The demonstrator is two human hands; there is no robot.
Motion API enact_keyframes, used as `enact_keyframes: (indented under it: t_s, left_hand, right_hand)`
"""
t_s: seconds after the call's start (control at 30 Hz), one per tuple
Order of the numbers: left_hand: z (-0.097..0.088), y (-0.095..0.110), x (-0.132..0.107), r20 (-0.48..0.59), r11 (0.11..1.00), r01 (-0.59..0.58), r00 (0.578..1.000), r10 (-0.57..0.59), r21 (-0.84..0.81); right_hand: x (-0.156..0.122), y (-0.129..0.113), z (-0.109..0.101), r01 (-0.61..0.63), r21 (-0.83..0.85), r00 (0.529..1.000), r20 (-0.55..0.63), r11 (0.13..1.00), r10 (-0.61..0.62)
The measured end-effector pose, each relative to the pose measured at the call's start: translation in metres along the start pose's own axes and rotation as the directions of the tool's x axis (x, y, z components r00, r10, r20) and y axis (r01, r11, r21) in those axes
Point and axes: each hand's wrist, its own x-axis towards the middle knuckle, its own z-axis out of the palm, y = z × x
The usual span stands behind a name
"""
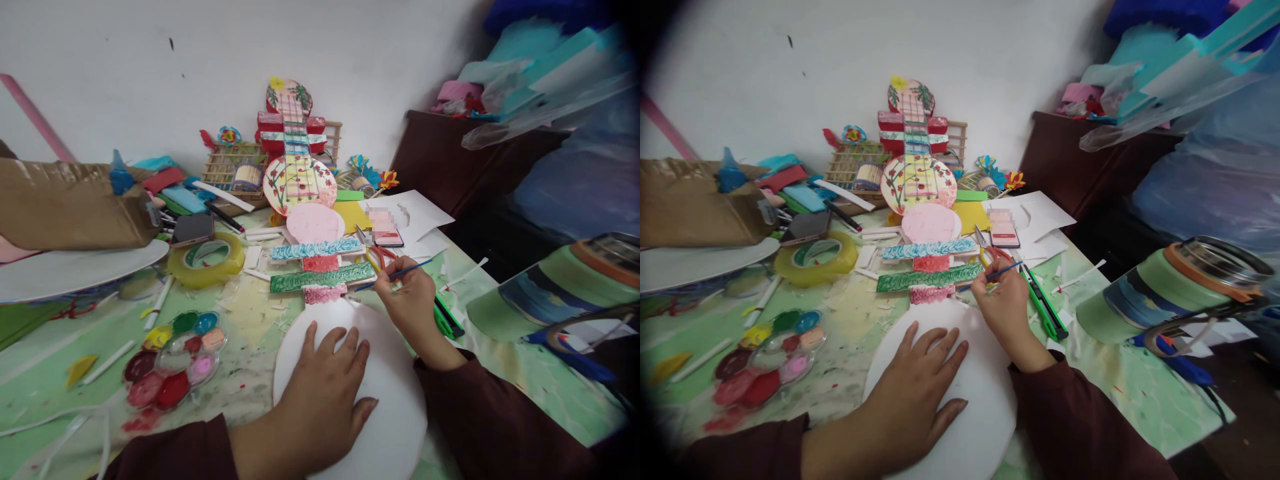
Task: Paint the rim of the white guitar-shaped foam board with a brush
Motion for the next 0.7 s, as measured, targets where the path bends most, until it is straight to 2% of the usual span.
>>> enact_keyframes:
  t_s: [0.43, 0.6, 0.7]
  left_hand:
    - [-0.0005, 0.0009, 0.0, 0.022, 1.0, 0.004, 1.0, -0.004, 0.003]
    - [0.0026, -0.0001, -0.0005, 0.006, 1.0, -0.002, 1.0, 0.002, 0.002]
    - [0.0034, -0.0003, -0.0006, -0.008, 1.0, -0.012, 1.0, 0.012, -0.011]
  right_hand:
    - [0.004, 0.0004, -0.0024, -0.004, -0.035, 1.0, -0.008, 0.999, 0.004]
    - [0.0049, 0.0014, -0.0067, -0.033, 0.049, 0.984, -0.171, 0.998, 0.041]
    - [0.0026, -0.0007, -0.0081, -0.044, 0.147, 0.978, -0.198, 0.988, 0.073]
